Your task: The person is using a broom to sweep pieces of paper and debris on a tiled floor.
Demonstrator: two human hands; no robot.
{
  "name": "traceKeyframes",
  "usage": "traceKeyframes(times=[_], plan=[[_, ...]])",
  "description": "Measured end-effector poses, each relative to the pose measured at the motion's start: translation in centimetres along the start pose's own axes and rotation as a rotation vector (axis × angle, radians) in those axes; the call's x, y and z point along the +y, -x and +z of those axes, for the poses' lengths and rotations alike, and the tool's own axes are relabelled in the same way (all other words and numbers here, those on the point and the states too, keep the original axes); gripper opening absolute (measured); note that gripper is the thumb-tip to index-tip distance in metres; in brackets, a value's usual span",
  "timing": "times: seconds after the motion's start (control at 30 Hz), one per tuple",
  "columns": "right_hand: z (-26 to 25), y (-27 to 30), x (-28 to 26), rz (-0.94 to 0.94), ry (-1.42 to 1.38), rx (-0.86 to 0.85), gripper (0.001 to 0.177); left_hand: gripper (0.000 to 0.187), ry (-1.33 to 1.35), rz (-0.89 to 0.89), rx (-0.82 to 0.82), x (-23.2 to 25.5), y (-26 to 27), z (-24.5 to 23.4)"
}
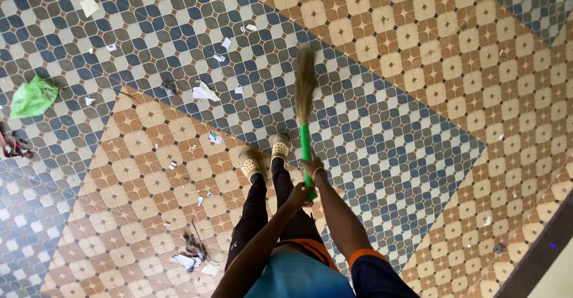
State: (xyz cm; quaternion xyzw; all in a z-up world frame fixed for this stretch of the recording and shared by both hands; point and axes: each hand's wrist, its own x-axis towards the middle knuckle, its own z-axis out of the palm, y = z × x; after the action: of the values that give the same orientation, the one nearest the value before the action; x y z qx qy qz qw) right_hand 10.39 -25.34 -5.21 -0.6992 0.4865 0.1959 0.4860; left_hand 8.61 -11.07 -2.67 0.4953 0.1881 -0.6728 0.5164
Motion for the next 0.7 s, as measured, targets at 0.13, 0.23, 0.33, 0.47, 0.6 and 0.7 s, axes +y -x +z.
traceKeyframes(times=[0.13, 0.23, 0.33, 0.47, 0.6, 0.7], plan=[[4.6, 2.0, -1.7, 0.106, -0.016, -0.23, 0.091, 0.037, 0.158, 0.046, -0.016, -1.7, 3.9, -2.4], [6.7, 4.0, -2.4, 0.123, 0.019, -0.328, 0.093, 0.038, 0.27, 0.084, -0.032, -1.4, 5.7, -4.1], [7.2, 6.9, -2.5, -0.043, 0.001, -0.282, 0.087, 0.044, 0.306, 0.014, -0.032, -2.1, 8.5, -4.5], [6.3, 11.5, -1.3, -0.676, -0.317, -0.055, 0.081, 0.051, -0.009, 0.17, -0.168, -2.9, 11.0, -4.6], [4.6, 12.1, -0.8, 0.078, -0.734, -0.05, 0.08, 0.072, -0.208, 0.144, -0.18, -2.2, 10.3, -3.9], [2.3, 7.1, -0.9, 0.096, -0.768, 0.11, 0.079, 0.049, -0.07, 0.341, -0.179, -0.2, 6.0, -1.7]])
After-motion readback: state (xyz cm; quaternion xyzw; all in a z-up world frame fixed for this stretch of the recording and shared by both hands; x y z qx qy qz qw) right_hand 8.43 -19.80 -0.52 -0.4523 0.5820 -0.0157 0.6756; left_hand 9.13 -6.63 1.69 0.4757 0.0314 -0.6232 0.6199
